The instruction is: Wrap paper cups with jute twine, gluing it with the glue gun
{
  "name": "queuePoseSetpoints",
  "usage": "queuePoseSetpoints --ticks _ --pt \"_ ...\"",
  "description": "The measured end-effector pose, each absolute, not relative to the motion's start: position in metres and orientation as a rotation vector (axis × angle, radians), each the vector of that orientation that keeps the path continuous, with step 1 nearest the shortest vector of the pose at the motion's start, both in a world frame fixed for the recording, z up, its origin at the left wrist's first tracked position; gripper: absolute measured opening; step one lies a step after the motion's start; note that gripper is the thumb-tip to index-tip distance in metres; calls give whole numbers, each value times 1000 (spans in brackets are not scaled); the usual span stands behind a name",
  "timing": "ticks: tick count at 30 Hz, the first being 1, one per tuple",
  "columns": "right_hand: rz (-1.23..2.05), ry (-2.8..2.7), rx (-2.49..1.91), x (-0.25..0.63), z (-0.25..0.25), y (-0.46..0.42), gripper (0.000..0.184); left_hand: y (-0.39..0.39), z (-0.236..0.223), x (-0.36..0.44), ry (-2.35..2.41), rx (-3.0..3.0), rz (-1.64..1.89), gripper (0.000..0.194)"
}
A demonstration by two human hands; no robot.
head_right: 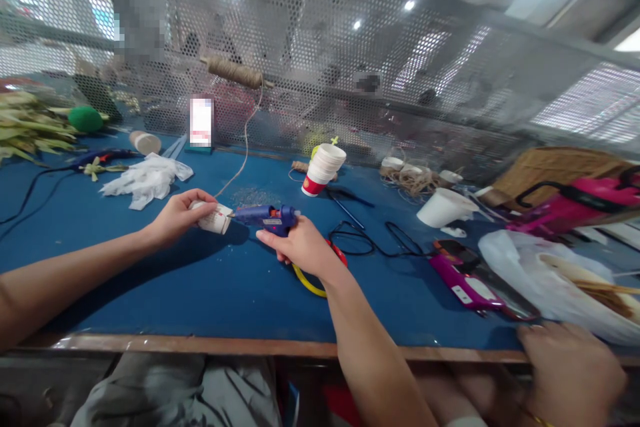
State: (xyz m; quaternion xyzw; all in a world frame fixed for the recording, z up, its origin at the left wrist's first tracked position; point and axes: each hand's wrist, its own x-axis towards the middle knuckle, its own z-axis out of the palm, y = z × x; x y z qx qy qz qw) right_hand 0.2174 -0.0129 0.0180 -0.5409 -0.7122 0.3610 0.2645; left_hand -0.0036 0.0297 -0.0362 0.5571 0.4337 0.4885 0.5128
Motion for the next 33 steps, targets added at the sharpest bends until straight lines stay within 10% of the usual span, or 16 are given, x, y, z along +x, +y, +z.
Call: queuePoseSetpoints --ticks 33 --pt "936 -1958 -1522 215 22 -15 24 28 -36 -3 1032 1329 1190 26"
